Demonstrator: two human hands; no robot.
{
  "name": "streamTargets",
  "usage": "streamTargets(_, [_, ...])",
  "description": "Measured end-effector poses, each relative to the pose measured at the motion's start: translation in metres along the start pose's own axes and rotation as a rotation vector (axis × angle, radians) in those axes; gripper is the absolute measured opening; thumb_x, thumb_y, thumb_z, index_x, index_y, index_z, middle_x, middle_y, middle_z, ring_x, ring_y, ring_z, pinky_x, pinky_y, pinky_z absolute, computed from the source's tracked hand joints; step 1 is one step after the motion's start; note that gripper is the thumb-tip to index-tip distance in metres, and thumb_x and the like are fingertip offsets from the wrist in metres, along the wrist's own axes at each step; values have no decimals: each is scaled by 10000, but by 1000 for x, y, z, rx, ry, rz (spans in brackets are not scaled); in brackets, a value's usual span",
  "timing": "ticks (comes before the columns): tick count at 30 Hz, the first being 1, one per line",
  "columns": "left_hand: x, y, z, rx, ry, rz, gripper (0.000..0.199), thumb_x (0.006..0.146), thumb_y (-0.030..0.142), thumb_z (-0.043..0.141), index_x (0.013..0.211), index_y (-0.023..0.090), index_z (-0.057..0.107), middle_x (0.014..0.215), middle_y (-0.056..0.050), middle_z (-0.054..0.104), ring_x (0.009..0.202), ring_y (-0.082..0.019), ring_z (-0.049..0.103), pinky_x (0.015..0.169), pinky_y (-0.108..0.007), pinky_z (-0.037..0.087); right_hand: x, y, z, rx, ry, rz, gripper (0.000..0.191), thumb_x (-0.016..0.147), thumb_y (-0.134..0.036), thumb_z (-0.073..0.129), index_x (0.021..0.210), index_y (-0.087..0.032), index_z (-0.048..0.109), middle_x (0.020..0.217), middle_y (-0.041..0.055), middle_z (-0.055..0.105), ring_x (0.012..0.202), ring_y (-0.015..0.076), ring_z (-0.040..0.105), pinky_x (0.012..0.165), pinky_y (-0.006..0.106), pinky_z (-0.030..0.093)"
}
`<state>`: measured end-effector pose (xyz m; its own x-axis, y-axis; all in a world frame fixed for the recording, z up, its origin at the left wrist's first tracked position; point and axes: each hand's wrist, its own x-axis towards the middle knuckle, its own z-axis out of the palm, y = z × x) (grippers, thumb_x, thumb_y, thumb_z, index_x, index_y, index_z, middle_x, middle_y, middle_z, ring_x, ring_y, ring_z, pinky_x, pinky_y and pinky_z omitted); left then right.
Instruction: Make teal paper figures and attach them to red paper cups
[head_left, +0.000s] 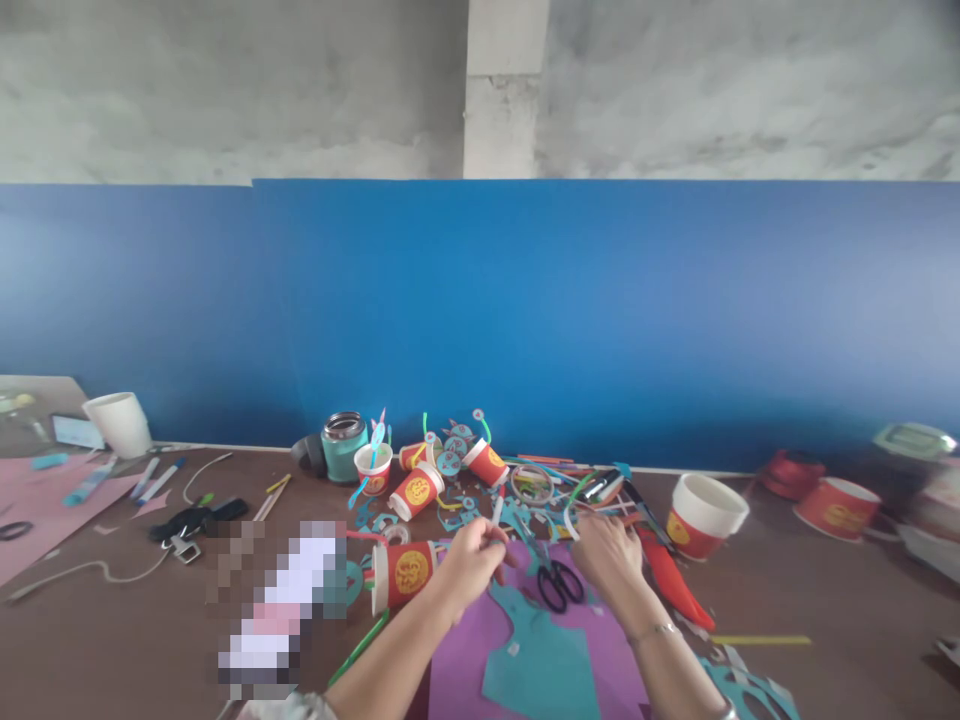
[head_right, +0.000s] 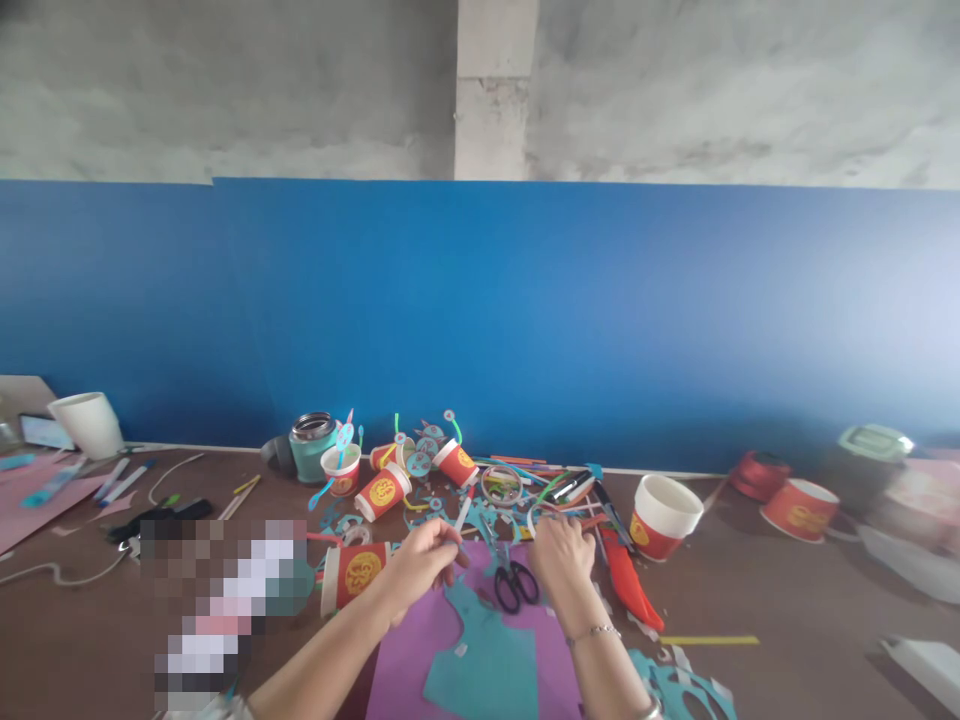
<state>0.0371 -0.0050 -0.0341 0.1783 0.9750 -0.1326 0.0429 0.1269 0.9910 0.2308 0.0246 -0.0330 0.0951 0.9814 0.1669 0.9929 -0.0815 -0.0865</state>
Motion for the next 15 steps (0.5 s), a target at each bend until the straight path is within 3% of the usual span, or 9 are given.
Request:
streamTargets(3, [0,3,0,-88,27,-27,93,689,152,454,778,167,476,625,9,633,429,-67,469,430,-182,299,1,-13,-8,153,27,-114,200,782,-163,439,900,-186,599,934,107,678,940,266,586,764,364,390])
streamTargets(5, [0,6,0,-118,46,-2,94,684,169,451,773,169,481,587,26,602,416,-66,445,420,-181,286,-2,-25,-14,348,50,-235,215,829,-191,388,969,-180,551,796,58,666,783,205,611,709,296,393])
streamTargets(8, [-2,12,-1,-132,83,77,88,681,161,425,752,173,475,539,44,549,396,-67,411,409,-183,272,-11,-42,-19,564,53,-415,164,866,-284,375,856,-197,514,648,-8,586,608,162,564,571,232,366])
streamTargets(12, [-5,18,-3,-67,141,178,161,682,101,362,735,175,494,495,59,465,426,-83,418,435,-188,314,-20,-54,-20,684,74,-467,177,874,-303,378,776,-210,494,612,-25,541,573,150,528,524,216,345])
streamTargets(15, [-9,20,-4,69,156,280,262,707,81,342,816,164,565,588,24,521,547,-111,504,539,-215,410,-21,-56,-19,694,55,-464,183,879,-296,364,799,-207,502,630,-9,559,576,156,531,521,225,348])
